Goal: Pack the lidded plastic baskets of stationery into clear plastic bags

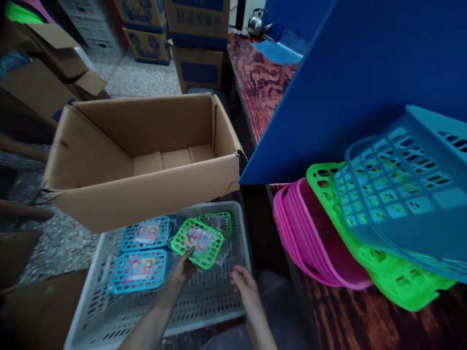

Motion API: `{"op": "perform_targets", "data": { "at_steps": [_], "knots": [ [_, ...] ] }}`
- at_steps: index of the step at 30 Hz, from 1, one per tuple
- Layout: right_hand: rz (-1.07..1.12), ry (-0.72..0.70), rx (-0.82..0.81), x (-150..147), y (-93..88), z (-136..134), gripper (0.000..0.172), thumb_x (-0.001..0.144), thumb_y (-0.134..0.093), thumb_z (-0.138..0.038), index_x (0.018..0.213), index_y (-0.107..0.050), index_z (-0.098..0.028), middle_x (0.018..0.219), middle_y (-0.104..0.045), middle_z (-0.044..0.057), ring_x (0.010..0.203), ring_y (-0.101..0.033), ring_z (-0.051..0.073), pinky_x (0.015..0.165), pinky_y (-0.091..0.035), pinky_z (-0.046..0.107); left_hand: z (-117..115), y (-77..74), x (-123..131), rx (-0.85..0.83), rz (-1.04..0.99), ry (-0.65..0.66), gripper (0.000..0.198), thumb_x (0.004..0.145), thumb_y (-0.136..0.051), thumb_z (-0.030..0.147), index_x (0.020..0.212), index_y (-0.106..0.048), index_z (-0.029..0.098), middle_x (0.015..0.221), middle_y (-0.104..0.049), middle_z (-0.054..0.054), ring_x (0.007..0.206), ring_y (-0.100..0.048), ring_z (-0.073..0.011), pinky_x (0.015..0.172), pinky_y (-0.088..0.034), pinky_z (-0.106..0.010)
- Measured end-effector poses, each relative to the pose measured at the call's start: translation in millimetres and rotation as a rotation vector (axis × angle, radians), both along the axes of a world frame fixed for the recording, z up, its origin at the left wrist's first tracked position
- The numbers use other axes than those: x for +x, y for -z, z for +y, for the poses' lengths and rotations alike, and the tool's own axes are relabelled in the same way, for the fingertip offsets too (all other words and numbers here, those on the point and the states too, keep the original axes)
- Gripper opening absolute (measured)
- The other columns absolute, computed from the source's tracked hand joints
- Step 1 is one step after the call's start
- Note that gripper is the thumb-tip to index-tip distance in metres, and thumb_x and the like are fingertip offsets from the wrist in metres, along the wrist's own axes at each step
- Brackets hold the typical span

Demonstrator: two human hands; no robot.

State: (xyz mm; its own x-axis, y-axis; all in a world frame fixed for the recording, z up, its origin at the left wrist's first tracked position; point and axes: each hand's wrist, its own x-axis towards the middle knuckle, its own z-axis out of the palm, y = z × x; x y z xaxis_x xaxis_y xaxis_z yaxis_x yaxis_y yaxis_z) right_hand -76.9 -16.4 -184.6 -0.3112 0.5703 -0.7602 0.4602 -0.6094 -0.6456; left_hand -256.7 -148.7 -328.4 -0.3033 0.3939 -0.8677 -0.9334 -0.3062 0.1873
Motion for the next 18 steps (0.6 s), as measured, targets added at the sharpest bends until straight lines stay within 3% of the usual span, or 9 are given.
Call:
{"op": "perform_targets", "data": {
  "at_steps": [4,8,11,18],
  "knots": [
    [-0.021,-0.004,-0.064,16,11.1,-13,0.069,0.052,-0.079,-0.072,0.097,-0.071,-0.021,0.091,-0.075,0.008,0.078,-0.069,0.021,0.067,-0.05,0.028,40,24.6,10,-0.033,0.073,-0.101,0.049,0.088,-0.063,0.013,0.135,-0.052,0.022,0.11,-0.075,-0.006,0.111,-0.068,-0.0224,0.097,-0.054,-0.035],
    [-0.042,-0.049,-0.077,27,19.7,-18,0.069,0.05,-0.078,-0.074,0.094,-0.071,-0.021,0.084,-0.074,0.006,0.072,-0.066,0.02,0.063,-0.048,0.028,72,38.2,17,-0.05,0.115,-0.181,0.051,0.089,-0.063,0.018,0.137,-0.05,0.029,0.121,-0.071,-0.003,0.117,-0.064,-0.0205,0.099,-0.052,-0.032],
    [-0.055,-0.077,-0.061,36,26.2,-17,0.064,0.051,-0.078,-0.073,0.091,-0.073,-0.023,0.078,-0.072,0.003,0.07,-0.064,0.019,0.062,-0.046,0.027,87,44.1,17,-0.035,0.121,-0.218,0.049,0.091,-0.059,0.016,0.137,-0.051,0.029,0.123,-0.07,-0.001,0.12,-0.062,-0.0199,0.101,-0.052,-0.031],
    [-0.121,0.067,-0.021,52,57.8,-28,0.063,0.044,-0.079,-0.073,0.082,-0.074,-0.023,0.065,-0.067,0.002,0.055,-0.055,0.016,0.051,-0.038,0.025,116,61.8,12,-0.056,0.093,-0.311,0.046,0.09,-0.054,0.007,0.134,-0.054,0.023,0.109,-0.074,-0.002,0.109,-0.068,-0.0179,0.098,-0.053,-0.028]
  ]
}}
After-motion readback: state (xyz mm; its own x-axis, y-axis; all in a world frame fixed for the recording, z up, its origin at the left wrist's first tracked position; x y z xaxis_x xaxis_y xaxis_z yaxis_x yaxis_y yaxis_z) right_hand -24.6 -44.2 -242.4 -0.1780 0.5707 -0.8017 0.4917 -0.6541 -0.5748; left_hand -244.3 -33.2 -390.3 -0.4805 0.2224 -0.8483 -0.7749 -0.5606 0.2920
